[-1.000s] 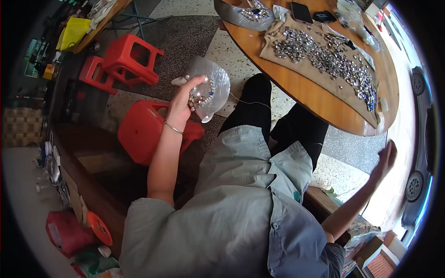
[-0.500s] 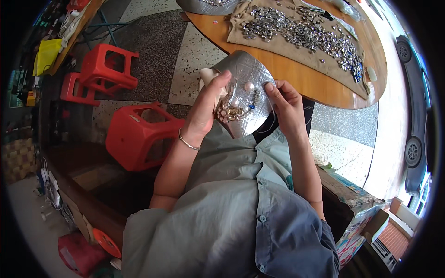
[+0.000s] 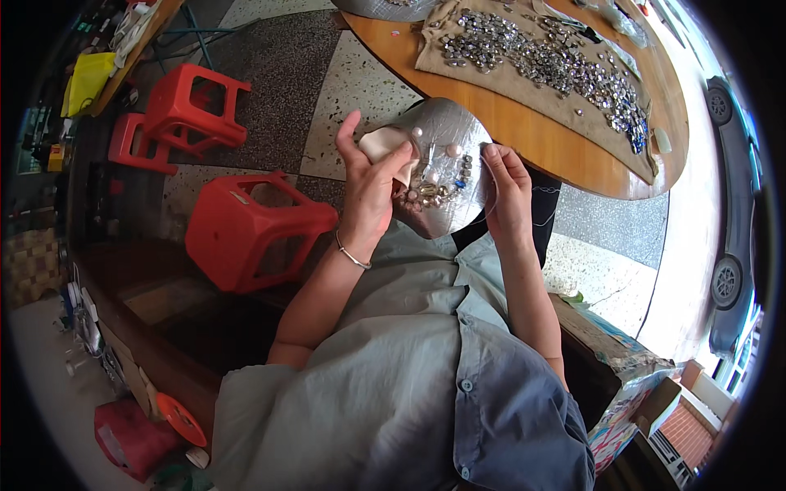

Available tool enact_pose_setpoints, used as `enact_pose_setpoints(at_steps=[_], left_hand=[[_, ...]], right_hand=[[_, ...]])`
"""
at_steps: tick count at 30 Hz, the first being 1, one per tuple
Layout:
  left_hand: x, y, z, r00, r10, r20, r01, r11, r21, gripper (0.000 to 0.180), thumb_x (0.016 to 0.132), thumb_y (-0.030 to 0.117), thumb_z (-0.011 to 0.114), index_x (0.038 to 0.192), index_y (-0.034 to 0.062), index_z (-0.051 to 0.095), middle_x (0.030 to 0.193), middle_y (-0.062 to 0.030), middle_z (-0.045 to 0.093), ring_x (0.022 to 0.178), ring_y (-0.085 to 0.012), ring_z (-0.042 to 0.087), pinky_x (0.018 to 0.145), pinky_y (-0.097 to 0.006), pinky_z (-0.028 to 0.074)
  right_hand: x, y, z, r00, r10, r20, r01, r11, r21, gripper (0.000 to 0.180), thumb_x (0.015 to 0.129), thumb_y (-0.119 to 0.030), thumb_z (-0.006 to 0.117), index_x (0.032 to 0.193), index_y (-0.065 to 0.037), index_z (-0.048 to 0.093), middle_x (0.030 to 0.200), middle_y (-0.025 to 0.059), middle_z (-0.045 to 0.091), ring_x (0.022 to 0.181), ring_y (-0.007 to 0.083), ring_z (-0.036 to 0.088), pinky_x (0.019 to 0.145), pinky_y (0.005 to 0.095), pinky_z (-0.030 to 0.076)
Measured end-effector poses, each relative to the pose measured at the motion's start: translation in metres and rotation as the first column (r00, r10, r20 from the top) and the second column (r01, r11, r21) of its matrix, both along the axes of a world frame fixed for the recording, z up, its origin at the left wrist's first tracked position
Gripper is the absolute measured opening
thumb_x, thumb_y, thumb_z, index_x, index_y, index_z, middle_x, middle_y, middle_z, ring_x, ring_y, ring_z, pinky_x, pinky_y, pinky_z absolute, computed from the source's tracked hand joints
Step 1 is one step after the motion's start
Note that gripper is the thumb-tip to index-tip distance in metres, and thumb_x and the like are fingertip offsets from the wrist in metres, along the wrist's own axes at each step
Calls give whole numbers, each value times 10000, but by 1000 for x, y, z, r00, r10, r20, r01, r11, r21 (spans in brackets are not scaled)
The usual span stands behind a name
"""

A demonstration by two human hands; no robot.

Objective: Attaching decorative embellishments and studs to silver shoe upper components.

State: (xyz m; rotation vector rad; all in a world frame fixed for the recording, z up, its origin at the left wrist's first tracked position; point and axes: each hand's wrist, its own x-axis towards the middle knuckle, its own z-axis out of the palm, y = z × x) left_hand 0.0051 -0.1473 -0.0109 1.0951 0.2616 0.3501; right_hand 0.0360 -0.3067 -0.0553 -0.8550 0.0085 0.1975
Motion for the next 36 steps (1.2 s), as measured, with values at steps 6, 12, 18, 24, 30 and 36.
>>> enact_pose_setpoints(at_steps=[6, 12, 18, 24, 30, 36], left_hand=[[-27, 38, 39, 862, -499, -90, 507, 852, 131, 310, 868, 7, 479, 1163, 91, 516, 819, 5, 539, 715, -41, 512, 617, -200, 456], [-26, 35, 52, 775, -608, -174, 616, 788, -10, 305, 841, 34, 534, 1144, 58, 502, 762, 18, 505, 638, -34, 493, 537, -199, 437], [-29, 40, 50, 754, -641, -142, 655, 716, 240, 512, 721, 19, 662, 1187, 89, 462, 953, 4, 483, 840, -73, 498, 736, -210, 433], [-29, 34, 52, 735, -649, -196, 678, 695, 240, 592, 607, -25, 713, 1138, 75, 472, 1080, -24, 492, 1017, -93, 452, 876, -230, 403], [-28, 35, 40, 761, -629, -158, 646, 710, 282, 662, 601, -36, 735, 1185, 88, 447, 1075, -3, 448, 985, -96, 467, 849, -235, 403], [-29, 32, 33, 788, -583, -196, 615, 759, 215, 646, 562, -33, 706, 1137, 96, 443, 1053, -21, 437, 983, -107, 434, 832, -223, 395]], right_hand=[[-20, 28, 22, 997, -79, -4, 79, 997, -24, 127, 912, -165, 569, 885, -51, 616, 838, -6, 633, 745, 41, 567, 680, 176, 449], [-20, 28, 25, 990, -141, -18, 140, 989, -55, 137, 906, -181, 582, 889, -49, 611, 839, -3, 634, 743, 38, 563, 668, 174, 443], [-21, 30, 26, 977, -205, 61, 205, 979, -1, 126, 897, -160, 595, 889, -35, 604, 837, 10, 633, 731, 43, 563, 658, 169, 446], [-20, 29, 33, 964, -232, 130, 233, 972, 2, 137, 898, -149, 592, 905, -13, 603, 832, 15, 627, 731, 47, 558, 661, 165, 445], [-19, 34, 32, 961, -245, 128, 248, 969, -3, 126, 893, -137, 598, 902, -11, 607, 829, 10, 616, 741, 41, 549, 654, 155, 433], [-18, 39, 28, 963, -243, 112, 243, 970, 16, 125, 891, -135, 601, 906, -11, 609, 829, 10, 616, 731, 39, 546, 644, 154, 428]])
